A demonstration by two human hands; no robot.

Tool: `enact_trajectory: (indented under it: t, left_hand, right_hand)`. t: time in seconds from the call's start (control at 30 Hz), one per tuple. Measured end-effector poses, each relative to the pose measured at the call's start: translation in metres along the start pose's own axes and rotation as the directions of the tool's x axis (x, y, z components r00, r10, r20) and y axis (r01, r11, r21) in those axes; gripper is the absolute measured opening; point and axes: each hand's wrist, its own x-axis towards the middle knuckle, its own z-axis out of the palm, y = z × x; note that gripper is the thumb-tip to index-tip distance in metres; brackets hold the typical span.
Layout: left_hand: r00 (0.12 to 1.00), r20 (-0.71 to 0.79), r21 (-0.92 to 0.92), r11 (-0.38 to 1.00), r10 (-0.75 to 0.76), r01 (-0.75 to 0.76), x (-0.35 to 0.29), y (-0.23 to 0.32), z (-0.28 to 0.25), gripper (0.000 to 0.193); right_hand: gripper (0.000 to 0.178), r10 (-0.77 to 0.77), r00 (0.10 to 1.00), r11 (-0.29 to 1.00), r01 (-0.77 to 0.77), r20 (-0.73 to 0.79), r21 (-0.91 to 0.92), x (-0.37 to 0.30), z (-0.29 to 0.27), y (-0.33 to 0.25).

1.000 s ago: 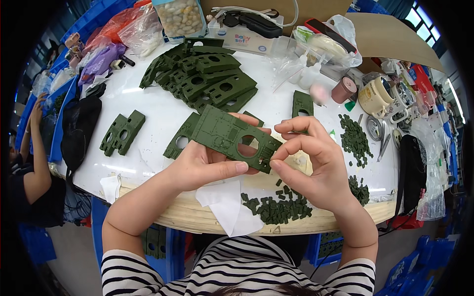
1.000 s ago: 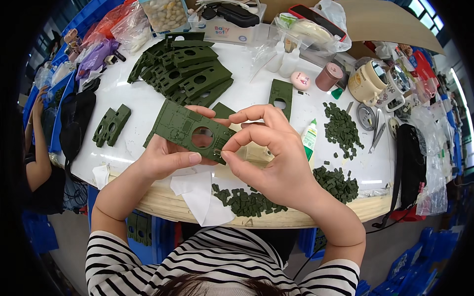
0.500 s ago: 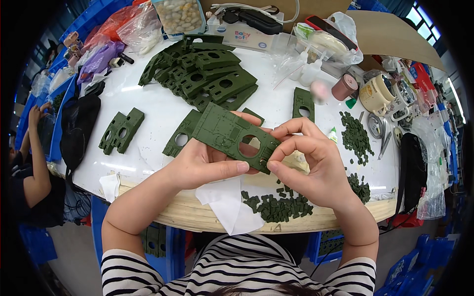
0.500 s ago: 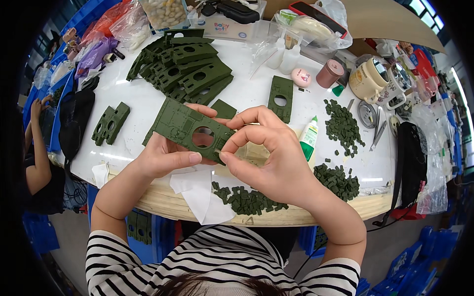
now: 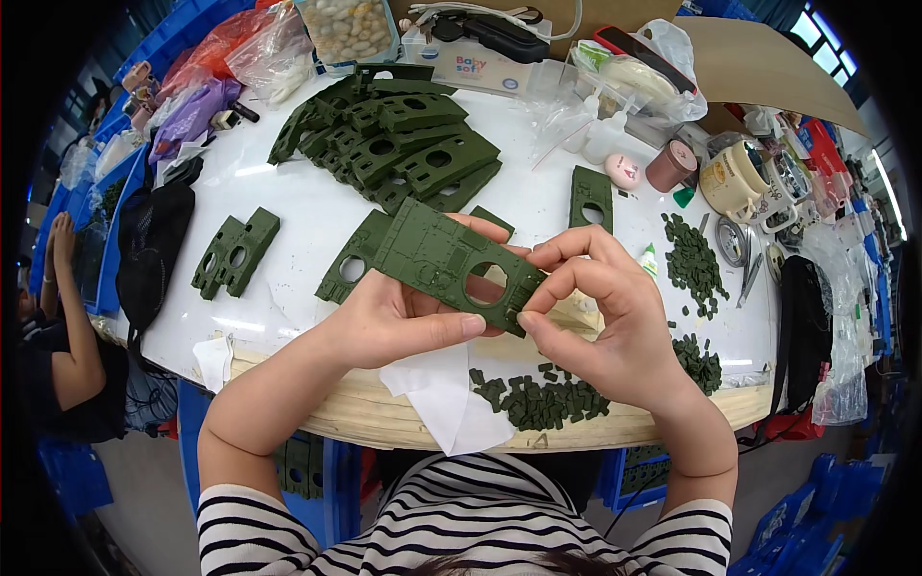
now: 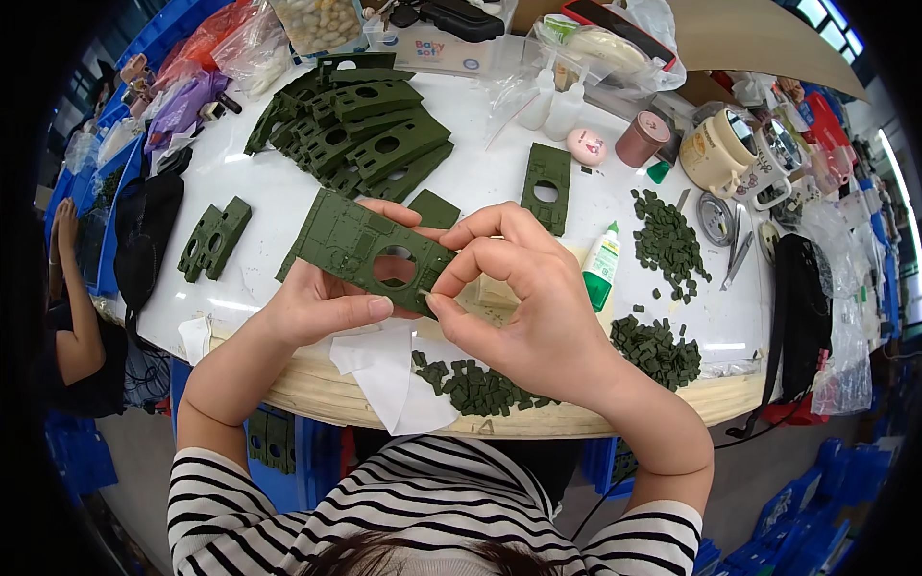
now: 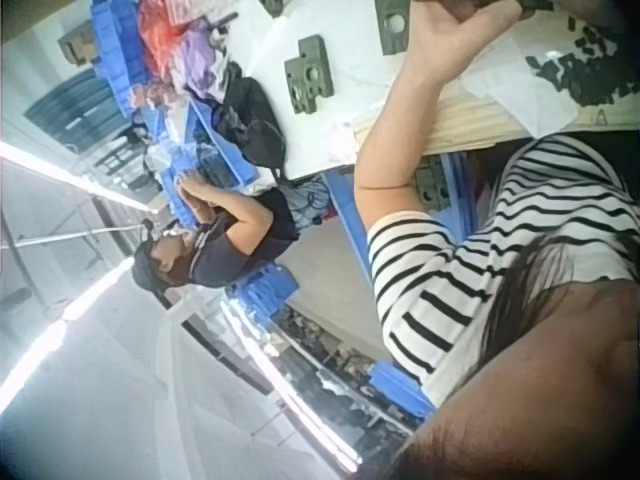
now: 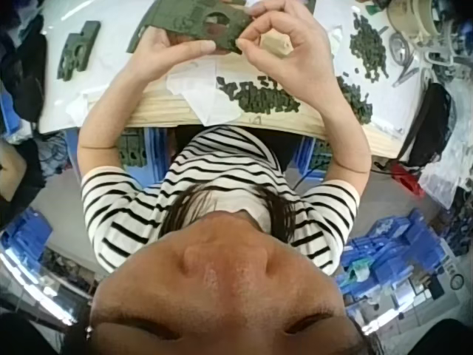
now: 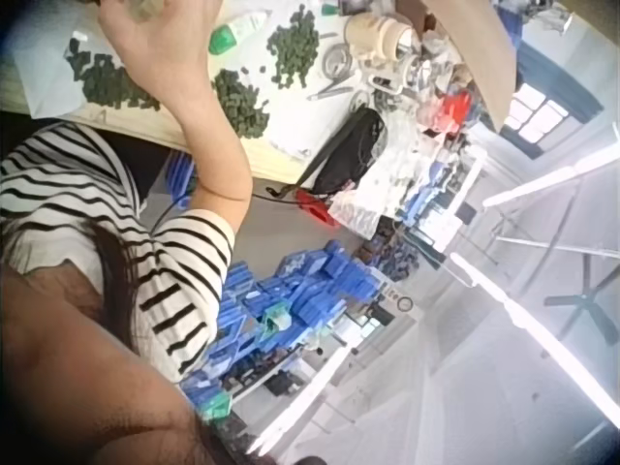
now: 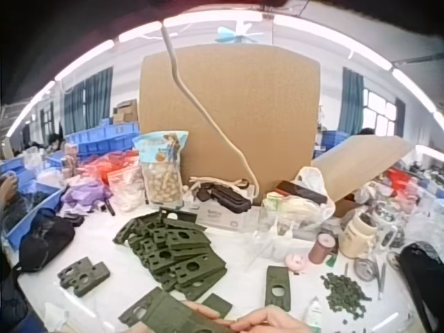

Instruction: Assembling small plastic components onto toy tank chassis at a workbench.

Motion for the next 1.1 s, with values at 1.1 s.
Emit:
enact_trajectory:
  t: [1.1]
  left_hand:
    - [0.999,-0.041,-0.027,0.999,0.018,-0.019,0.002,-0.004,0.002,0.067]
  right_hand:
    - [0.013,-0.008,0.995,0.979,0.028,-0.102,0.203,-0.002,0.011,0.01]
